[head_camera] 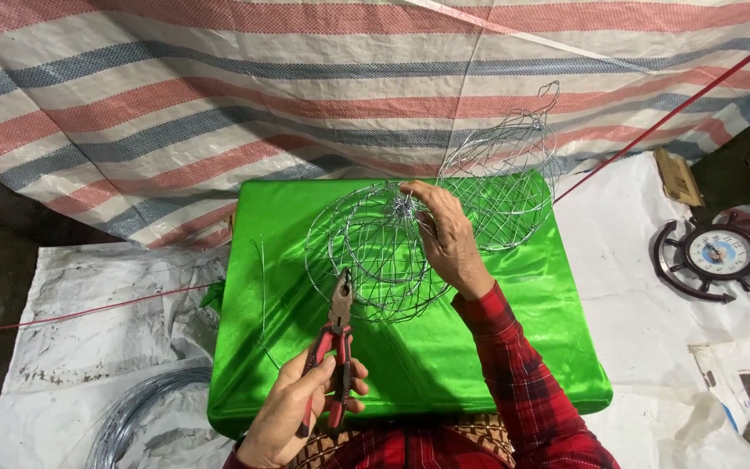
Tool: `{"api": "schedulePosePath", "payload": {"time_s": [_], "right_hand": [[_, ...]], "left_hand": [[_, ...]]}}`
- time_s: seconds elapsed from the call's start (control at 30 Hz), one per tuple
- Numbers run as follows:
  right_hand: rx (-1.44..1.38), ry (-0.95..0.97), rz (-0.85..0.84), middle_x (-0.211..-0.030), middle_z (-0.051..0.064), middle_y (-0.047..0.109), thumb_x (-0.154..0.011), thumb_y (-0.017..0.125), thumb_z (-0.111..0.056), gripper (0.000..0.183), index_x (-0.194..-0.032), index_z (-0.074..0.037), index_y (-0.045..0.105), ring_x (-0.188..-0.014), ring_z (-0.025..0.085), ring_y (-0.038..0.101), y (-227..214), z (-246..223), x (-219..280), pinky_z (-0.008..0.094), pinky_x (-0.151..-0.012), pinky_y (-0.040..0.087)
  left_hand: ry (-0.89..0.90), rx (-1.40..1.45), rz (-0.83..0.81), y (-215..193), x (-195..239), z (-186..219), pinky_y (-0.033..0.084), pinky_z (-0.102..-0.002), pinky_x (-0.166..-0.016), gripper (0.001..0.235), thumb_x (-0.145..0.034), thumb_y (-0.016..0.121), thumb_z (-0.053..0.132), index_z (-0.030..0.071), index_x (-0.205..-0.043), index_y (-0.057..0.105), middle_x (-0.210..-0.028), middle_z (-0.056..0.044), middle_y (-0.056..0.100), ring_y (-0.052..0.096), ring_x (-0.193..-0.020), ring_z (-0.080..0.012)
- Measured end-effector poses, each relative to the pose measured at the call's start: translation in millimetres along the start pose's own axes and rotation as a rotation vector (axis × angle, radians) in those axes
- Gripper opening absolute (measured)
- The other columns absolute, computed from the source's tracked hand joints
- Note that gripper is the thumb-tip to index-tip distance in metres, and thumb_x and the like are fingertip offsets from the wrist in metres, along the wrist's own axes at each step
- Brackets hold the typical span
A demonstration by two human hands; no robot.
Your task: Joining two wire mesh spheres together by twisting and cutting wire with pliers.
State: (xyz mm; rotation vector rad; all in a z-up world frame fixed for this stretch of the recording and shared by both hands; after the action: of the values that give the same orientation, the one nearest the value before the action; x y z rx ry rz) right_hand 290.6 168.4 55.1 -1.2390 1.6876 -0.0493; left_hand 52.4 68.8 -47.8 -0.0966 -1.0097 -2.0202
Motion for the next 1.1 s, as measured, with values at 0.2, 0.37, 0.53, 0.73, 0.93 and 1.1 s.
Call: {"api": "schedulePosePath", "payload": {"time_s": [0.2, 0.37, 0.53, 0.73, 0.93, 1.1], "right_hand": [[0.008, -0.016, 0.009, -0.138, 0.012, 0.063, -0.096, 0.053, 0.006, 0.048, -0.141, -0.011, 0.051, -0.122, 0.027, 0.062, 1, 2, 2, 0.048, -0.115, 0.047], [0.002, -0.018, 0.012, -0.136, 0.012, 0.063, -0.095, 0.054, 0.007, 0.049, -0.141, -0.011, 0.051, -0.12, 0.027, 0.063, -4, -6, -2, 0.047, -0.114, 0.048], [-0.001, -0.013, 0.007, -0.138, 0.013, 0.063, -0.095, 0.052, 0.008, 0.05, -0.142, -0.011, 0.051, -0.122, 0.027, 0.062, -1, 0, 0, 0.048, -0.116, 0.046], [0.004, -0.012, 0.006, -0.138, 0.012, 0.063, -0.095, 0.054, 0.007, 0.05, -0.141, -0.011, 0.051, -0.121, 0.027, 0.063, -2, -3, -1, 0.047, -0.113, 0.048], [0.01, 0.002, -0.002, -0.139, 0.012, 0.062, -0.094, 0.054, 0.007, 0.051, -0.141, -0.011, 0.051, -0.124, 0.027, 0.061, -1, -2, 0, 0.046, -0.115, 0.046], [0.021, 0.003, 0.004, -0.139, 0.01, 0.062, -0.095, 0.054, 0.004, 0.048, -0.141, -0.012, 0.051, -0.123, 0.026, 0.062, -1, -3, -1, 0.047, -0.114, 0.047]], "left_hand": [[-0.041, 0.016, 0.033, -5, 2, -1, 0.061, -0.048, -0.071, 0.044, -0.1, 0.047, 0.016, -0.004, -0.139, 0.054, -0.106, -0.03, 0.071, 0.07, -0.09, -0.035], [0.006, 0.008, -0.03, -16, 2, 2, 0.062, -0.044, -0.072, 0.047, -0.099, 0.048, 0.013, -0.003, -0.143, 0.051, -0.112, -0.031, 0.07, 0.072, -0.092, -0.0352], [0.027, -0.042, 0.027, -19, 3, 9, 0.06, -0.044, -0.07, 0.044, -0.099, 0.047, 0.013, -0.003, -0.139, 0.054, -0.11, -0.03, 0.072, 0.071, -0.09, -0.0337], [0.051, -0.102, -0.024, -1, -1, 13, 0.063, -0.046, -0.067, 0.045, -0.097, 0.05, 0.013, 0.0, -0.14, 0.055, -0.108, -0.03, 0.074, 0.075, -0.09, -0.0358], [0.027, -0.063, -0.015, 19, -6, 16, 0.062, -0.044, -0.067, 0.045, -0.099, 0.049, 0.015, -0.001, -0.14, 0.054, -0.108, -0.03, 0.073, 0.073, -0.09, -0.0351], [0.049, -0.086, 0.025, 27, -9, 26, 0.061, -0.043, -0.066, 0.04, -0.099, 0.049, 0.014, -0.003, -0.134, 0.059, -0.107, -0.03, 0.073, 0.072, -0.088, -0.0344]]}}
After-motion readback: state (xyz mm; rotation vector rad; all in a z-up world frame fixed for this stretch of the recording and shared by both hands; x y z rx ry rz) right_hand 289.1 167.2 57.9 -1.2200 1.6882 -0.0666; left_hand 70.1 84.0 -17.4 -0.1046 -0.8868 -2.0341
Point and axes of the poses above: each hand's wrist, its own x-axis away from the middle knuckle, its own y-axis out of the palm, z = x × y, the point moved 10 cm from there along -x, towards the middle knuckle
